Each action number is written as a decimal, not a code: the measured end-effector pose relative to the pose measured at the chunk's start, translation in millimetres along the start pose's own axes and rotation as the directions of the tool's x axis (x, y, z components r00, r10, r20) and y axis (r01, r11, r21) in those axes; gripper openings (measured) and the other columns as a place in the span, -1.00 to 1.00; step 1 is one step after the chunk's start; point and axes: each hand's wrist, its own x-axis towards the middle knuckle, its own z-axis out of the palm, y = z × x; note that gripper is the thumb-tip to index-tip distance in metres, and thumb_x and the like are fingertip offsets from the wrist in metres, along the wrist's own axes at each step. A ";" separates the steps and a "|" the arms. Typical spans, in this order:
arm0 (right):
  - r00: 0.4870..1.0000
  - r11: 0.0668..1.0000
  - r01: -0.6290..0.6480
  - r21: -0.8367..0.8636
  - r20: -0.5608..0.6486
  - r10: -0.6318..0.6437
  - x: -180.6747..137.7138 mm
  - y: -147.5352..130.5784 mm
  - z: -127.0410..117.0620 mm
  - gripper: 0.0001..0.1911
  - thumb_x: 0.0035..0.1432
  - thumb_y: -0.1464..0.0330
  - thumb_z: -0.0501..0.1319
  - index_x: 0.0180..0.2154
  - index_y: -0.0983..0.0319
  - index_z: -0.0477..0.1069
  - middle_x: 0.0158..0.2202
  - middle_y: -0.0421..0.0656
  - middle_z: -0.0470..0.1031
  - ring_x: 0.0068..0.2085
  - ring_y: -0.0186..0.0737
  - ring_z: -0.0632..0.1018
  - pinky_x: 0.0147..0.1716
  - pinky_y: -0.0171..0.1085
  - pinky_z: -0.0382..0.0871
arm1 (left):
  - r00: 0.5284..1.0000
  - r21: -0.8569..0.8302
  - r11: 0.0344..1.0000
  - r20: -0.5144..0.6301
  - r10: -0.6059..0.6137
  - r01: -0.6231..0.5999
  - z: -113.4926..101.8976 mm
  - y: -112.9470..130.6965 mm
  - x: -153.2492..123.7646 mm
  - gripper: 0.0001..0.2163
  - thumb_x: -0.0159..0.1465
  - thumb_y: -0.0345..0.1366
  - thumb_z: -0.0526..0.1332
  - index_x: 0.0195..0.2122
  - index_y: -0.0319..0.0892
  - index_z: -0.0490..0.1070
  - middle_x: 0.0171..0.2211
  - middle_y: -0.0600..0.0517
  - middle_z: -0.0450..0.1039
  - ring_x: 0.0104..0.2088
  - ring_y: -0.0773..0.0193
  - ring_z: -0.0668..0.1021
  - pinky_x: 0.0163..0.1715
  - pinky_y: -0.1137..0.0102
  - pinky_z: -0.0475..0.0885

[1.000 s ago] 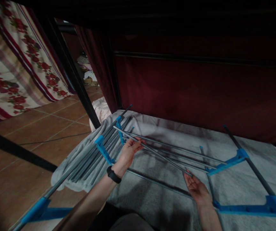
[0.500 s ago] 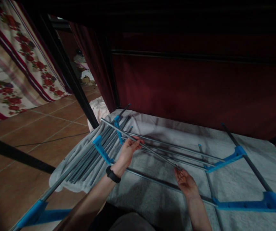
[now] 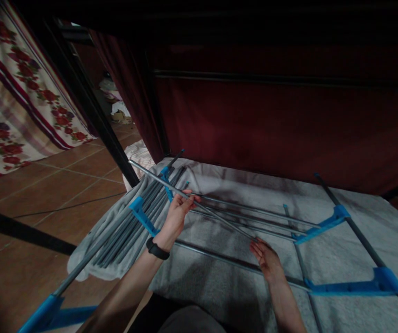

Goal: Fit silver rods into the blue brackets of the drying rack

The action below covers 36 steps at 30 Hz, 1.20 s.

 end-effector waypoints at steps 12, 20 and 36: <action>0.990 0.933 0.125 -0.337 0.102 -0.096 8.9 11.4 16.5 -0.67 -0.35 0.48 0.45 -0.39 0.26 0.54 -0.47 -0.20 0.55 -0.44 -0.25 0.55 -0.40 -0.30 0.49 | 0.998 0.006 0.998 0.028 -0.059 0.059 6.7 -12.3 -4.8 -0.72 0.13 -0.36 0.34 -0.13 -0.13 0.38 -0.40 0.04 0.54 -0.32 0.25 0.56 -0.27 0.42 0.36; 0.941 0.747 0.336 -0.573 0.233 -0.245 5.0 18.9 28.0 -0.75 -0.26 0.34 0.40 -0.39 0.18 0.52 -0.50 -0.27 0.51 -0.46 -0.25 0.49 -0.37 -0.24 0.41 | 0.996 0.059 0.997 0.078 -0.052 0.048 12.0 -19.2 -9.0 -0.73 0.15 -0.35 0.33 -0.13 -0.14 0.38 -0.35 0.01 0.58 -0.28 0.24 0.58 -0.27 0.43 0.36; 0.840 0.483 0.539 -0.690 0.480 -0.251 -32.6 25.0 81.9 -0.68 0.03 0.13 0.19 -0.24 0.17 0.49 -0.27 -0.12 0.57 -0.25 -0.14 0.56 -0.18 -0.15 0.41 | 0.983 0.133 0.990 0.170 -0.076 0.053 23.6 -41.5 -21.6 -0.73 0.16 -0.23 0.31 -0.15 -0.16 0.35 -0.35 0.03 0.54 -0.29 0.25 0.58 -0.18 0.34 0.39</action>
